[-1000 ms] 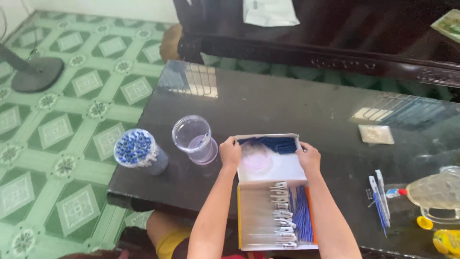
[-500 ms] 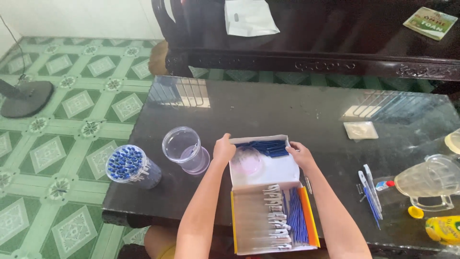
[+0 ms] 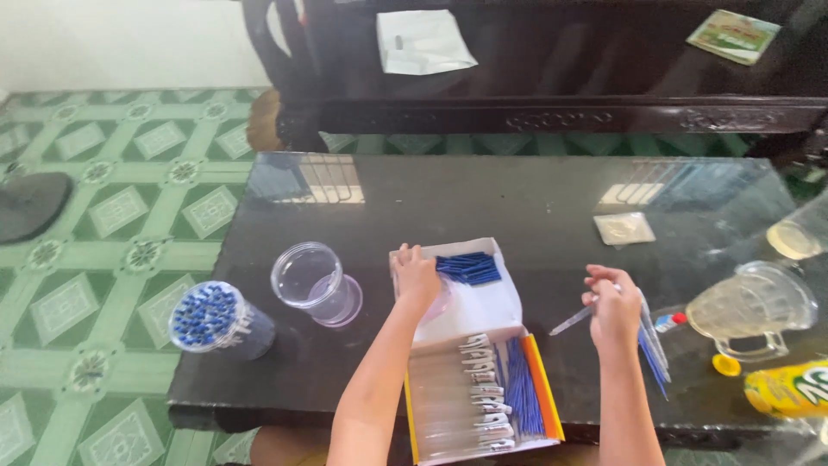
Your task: Assembling pens by putting caps on them and organizing them into a cardboard box.
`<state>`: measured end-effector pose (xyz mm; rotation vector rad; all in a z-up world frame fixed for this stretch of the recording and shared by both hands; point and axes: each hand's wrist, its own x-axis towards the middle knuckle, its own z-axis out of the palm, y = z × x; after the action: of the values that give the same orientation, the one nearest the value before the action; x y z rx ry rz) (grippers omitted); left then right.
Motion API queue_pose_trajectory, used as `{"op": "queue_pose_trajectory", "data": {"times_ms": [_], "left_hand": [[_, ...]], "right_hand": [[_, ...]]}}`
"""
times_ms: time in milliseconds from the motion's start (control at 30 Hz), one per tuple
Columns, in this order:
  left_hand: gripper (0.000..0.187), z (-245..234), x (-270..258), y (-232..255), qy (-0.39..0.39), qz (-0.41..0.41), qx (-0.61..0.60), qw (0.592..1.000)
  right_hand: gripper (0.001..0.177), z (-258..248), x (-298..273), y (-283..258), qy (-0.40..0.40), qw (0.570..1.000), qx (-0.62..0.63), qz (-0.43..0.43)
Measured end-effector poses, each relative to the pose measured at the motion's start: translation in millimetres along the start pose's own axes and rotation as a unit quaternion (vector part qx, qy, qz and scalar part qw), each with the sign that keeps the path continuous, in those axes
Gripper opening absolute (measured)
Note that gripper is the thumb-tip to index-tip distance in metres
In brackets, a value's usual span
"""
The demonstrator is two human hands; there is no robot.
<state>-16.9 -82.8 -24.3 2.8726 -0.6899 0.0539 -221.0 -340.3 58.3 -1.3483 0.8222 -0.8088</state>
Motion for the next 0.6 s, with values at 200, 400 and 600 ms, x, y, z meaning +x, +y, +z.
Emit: {"op": "queue_pose_trajectory", "data": {"times_ms": [200, 400, 600], "left_hand": [[0.015, 11.5, 4.0, -0.6, 0.043, 0.027, -0.032, 0.998], [0.011, 18.7, 9.4, 3.9, 0.183, 0.104, -0.134, 0.968], [0.005, 32.5, -1.7, 40.5, 0.16, 0.197, -0.096, 0.963]], "right_hand": [[0.014, -49.9, -43.9, -10.1, -0.014, 0.979, 0.201, 0.016], [0.018, -51.7, -51.6, 2.6, -0.122, 0.901, 0.412, 0.062], [0.026, -44.8, -69.5, -28.9, -0.155, 0.862, 0.48, 0.056]]}}
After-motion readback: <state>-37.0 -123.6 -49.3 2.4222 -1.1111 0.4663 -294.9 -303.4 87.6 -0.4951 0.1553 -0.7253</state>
